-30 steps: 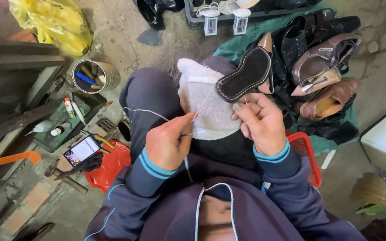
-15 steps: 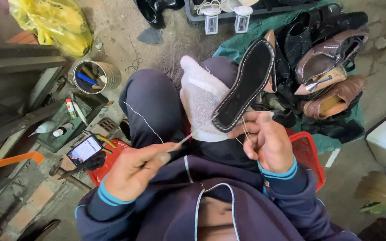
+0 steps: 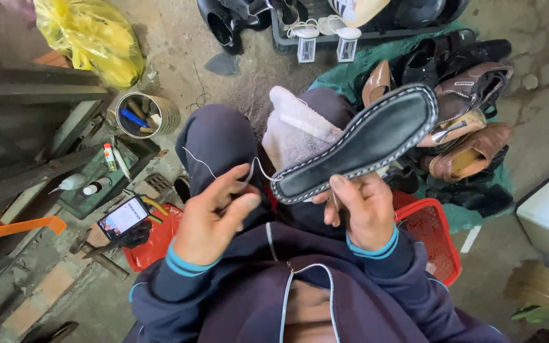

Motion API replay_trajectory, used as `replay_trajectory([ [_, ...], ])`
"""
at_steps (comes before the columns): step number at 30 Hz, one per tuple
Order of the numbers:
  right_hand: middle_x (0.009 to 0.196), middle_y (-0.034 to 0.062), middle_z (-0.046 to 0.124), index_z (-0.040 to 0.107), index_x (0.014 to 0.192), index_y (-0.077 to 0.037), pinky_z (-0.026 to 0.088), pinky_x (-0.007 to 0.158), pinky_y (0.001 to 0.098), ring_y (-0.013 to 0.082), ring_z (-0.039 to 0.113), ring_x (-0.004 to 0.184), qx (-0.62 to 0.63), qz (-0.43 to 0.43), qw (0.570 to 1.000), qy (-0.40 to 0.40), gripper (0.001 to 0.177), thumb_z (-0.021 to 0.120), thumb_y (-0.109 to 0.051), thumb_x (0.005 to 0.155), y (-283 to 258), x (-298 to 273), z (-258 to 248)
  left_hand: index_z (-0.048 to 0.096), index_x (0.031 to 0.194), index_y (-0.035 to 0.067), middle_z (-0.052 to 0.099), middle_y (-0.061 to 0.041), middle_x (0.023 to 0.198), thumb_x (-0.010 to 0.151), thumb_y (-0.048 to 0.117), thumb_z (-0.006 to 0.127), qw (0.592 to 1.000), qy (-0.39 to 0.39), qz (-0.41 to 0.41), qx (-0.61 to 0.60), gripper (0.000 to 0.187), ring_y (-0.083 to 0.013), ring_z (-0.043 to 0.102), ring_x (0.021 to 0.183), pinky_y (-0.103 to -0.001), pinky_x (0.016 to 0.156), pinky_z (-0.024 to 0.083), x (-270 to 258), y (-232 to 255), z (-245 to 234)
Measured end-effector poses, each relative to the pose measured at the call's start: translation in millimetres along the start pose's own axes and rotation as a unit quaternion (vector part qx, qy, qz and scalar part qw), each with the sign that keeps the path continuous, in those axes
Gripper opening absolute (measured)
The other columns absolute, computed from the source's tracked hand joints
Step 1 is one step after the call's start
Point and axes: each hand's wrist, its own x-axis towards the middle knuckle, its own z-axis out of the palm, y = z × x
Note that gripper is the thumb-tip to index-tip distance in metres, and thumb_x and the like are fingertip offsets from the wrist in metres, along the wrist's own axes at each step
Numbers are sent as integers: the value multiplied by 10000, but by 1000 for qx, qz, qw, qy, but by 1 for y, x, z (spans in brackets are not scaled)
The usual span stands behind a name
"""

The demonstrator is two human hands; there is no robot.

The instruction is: The person sits on the ground and sews a white insole into a black shoe sole using a needle and white thread. They repeatedly pass the needle through the sole's edge and pull the thread tight to secure the insole.

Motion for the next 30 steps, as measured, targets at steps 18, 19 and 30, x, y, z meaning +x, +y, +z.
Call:
replay_trajectory([
  [18, 708, 215, 720, 600, 1145, 121, 579, 468, 259, 186, 696, 566, -195, -222, 955, -6, 277, 603, -111, 995, -54, 2, 21, 605, 1377, 21, 589, -178, 1137, 861, -41, 779, 962, 93, 187, 175, 548, -286, 669, 712, -401, 638, 555, 27, 21, -1],
  [19, 752, 225, 726, 585, 1192, 123, 592, 486, 255, 190, 708, 596, -176, -208, 962, 5, 317, 593, -133, 1006, -52, 3, 20, 623, 1339, -10, 575, -182, 1173, 895, -69, 706, 959, 96, 196, 183, 455, -300, 671, 795, -384, 692, 554, 27, 16, -5],
  [30, 840, 269, 727, 601, 1210, 128, 621, 474, 281, 263, 747, 615, -114, -184, 976, 34, 332, 603, -132, 1002, -44, 8, 18, 617, 1452, 114, 704, -115, 944, 1020, 62, 593, 949, 31, 197, 246, 436, -334, 712, 757, -395, 684, 572, 12, 24, 8],
])
